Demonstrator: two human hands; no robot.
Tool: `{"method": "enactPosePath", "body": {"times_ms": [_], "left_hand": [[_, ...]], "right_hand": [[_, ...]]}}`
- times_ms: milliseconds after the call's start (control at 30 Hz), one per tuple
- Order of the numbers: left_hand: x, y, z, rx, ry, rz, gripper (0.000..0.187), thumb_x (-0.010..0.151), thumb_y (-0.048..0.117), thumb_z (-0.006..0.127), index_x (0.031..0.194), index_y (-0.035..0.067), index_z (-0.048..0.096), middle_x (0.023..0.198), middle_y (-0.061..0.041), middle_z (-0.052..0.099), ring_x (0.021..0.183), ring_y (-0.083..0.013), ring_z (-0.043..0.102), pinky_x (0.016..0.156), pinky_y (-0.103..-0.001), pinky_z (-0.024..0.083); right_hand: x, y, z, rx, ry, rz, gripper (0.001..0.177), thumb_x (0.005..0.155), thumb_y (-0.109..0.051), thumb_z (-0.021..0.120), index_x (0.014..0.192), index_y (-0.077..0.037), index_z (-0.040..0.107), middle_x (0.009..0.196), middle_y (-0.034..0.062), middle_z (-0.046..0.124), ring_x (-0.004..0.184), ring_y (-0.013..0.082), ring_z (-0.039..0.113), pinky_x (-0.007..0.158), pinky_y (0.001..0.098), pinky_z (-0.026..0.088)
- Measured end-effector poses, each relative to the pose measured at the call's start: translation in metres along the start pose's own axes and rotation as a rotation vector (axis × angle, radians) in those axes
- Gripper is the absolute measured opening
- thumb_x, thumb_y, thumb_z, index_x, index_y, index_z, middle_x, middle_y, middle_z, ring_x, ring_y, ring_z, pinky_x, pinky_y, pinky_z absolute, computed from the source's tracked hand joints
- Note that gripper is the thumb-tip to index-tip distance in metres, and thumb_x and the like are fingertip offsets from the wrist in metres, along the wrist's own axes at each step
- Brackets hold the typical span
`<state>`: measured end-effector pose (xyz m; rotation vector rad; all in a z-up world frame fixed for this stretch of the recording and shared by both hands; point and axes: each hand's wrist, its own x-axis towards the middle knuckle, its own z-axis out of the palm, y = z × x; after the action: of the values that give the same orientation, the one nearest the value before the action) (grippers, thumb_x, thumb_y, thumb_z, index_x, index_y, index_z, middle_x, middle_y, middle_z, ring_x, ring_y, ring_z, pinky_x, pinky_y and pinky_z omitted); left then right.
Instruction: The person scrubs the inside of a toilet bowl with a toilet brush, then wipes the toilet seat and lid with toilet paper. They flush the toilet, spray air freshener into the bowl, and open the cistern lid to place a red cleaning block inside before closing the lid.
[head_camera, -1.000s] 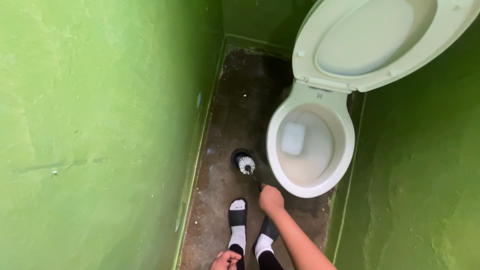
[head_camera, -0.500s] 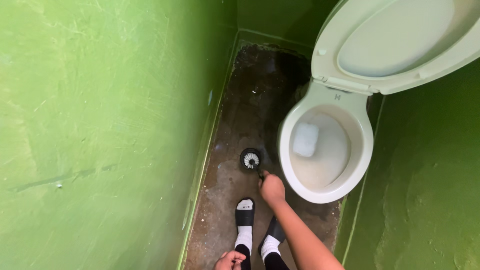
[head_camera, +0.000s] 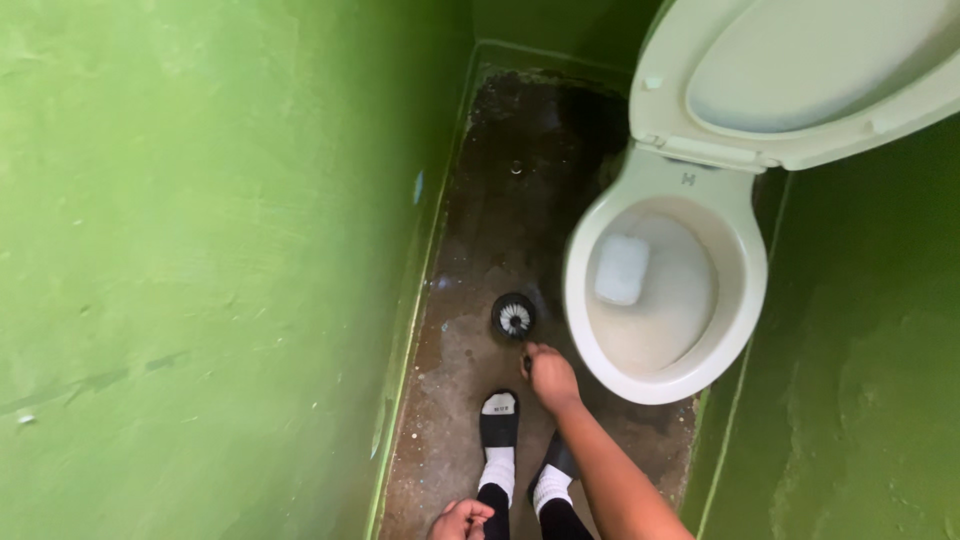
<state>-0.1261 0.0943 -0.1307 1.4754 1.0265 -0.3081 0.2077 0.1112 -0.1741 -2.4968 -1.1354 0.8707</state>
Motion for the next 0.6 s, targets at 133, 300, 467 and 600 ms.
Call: {"method": "enactPosePath", "body": {"times_ms": [133,300,467,600], "left_hand": [[0.003,0.015,0.005,0.002,0.012,0.083,0.027,0.077,-0.001,0.065,0.092,0.015,0.081,0.086,-0.005,0.072,0.073,-0.0107,0.072,0.073,-0.025,0.063],[0.009,0.044,0.014,0.07,-0.034,0.104,0.028,0.075,-0.001,0.062,0.089,0.015,0.081,0.079,-0.003,0.073,0.07,-0.0113,0.073,0.074,-0.027,0.064],[0.03,0.084,0.02,0.148,-0.078,0.318,0.019,0.079,0.005,0.072,0.091,0.017,0.08,0.078,0.001,0.08,0.071,-0.0131,0.075,0.077,-0.029,0.061],[0.042,0.109,0.022,0.199,-0.14,0.384,0.026,0.076,0.003,0.069,0.093,0.018,0.08,0.076,-0.002,0.078,0.07,-0.0148,0.075,0.075,-0.029,0.061]], "right_hand": [[-0.04,0.031,-0.006,0.049,0.067,0.04,0.028,0.084,-0.017,0.066,0.111,-0.007,0.065,0.101,0.0181,0.069,0.1,0.0371,0.067,0.083,0.0469,0.054],[-0.093,0.075,-0.018,0.004,0.082,0.202,0.022,0.091,-0.023,0.065,0.106,-0.008,0.067,0.099,0.0197,0.071,0.095,0.0394,0.068,0.083,0.0485,0.055],[-0.136,0.131,-0.033,0.021,0.173,0.399,0.024,0.092,-0.026,0.065,0.107,-0.008,0.068,0.101,0.0201,0.07,0.094,0.0399,0.069,0.084,0.0487,0.055],[-0.154,0.186,-0.048,0.109,0.312,0.565,0.024,0.092,-0.028,0.065,0.101,-0.006,0.069,0.106,0.0204,0.07,0.096,0.0429,0.068,0.084,0.0508,0.055]]}}
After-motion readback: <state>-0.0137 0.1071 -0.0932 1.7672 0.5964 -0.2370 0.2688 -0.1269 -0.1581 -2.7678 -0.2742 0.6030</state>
